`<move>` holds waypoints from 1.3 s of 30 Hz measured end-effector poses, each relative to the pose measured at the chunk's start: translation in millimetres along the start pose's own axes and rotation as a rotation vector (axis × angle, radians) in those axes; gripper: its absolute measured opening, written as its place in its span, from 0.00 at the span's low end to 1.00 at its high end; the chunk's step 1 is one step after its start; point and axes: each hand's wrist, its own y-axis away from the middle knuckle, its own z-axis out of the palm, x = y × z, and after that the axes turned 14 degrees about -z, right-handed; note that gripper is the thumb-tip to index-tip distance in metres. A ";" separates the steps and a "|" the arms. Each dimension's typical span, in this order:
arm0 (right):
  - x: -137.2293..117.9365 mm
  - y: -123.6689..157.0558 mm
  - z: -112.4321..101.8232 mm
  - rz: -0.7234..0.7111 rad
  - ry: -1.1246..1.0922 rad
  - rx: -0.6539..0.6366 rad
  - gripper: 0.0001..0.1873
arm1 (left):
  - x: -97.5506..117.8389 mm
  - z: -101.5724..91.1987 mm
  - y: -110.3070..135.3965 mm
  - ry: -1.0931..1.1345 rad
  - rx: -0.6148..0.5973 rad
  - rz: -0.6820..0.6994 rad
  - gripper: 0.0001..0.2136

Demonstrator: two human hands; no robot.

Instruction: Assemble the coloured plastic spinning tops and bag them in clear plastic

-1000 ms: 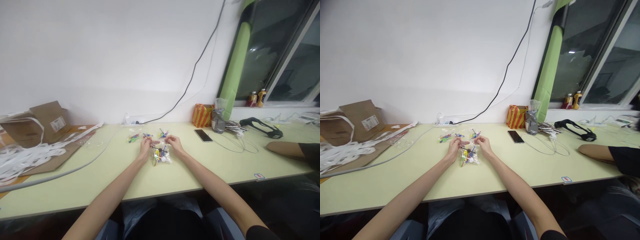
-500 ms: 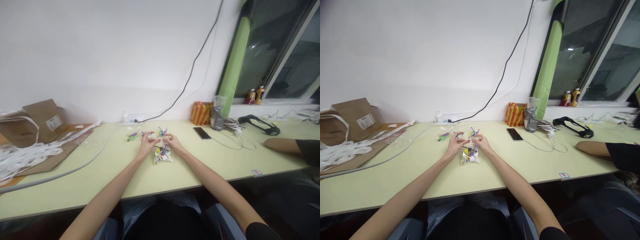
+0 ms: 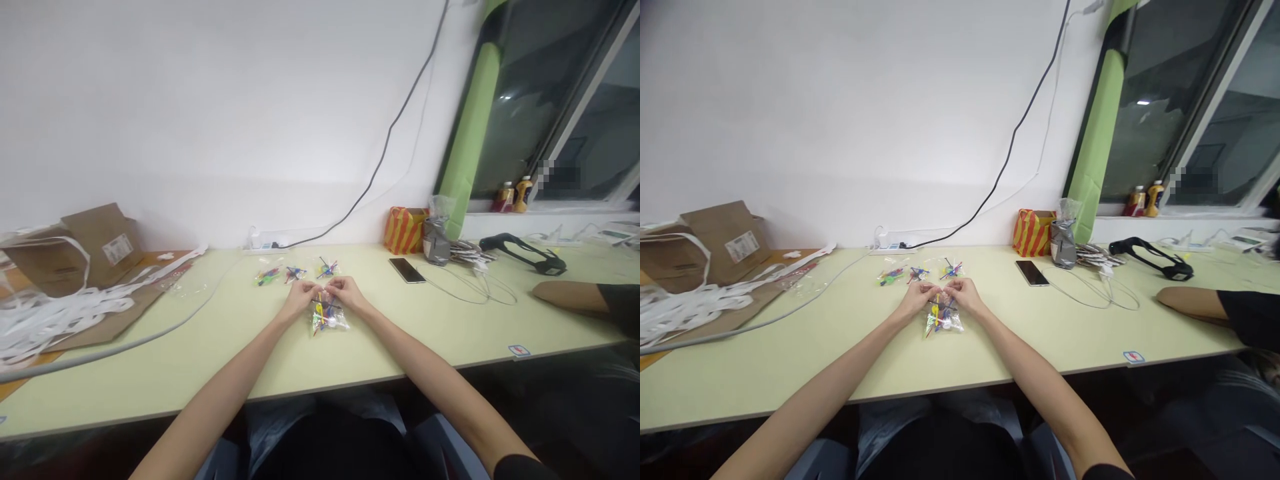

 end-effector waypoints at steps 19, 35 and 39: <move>-1.9 -34.2 -79.9 -0.079 0.176 0.282 0.21 | 15.0 0.3 13.8 0.051 -0.009 0.021 0.24; 35.3 -121.6 -109.7 0.169 0.843 0.396 0.17 | 6.9 15.7 15.2 -0.133 0.083 0.112 0.16; 22.2 -136.6 -108.0 0.158 1.034 0.407 0.35 | 11.7 16.0 22.6 -0.249 0.134 0.188 0.15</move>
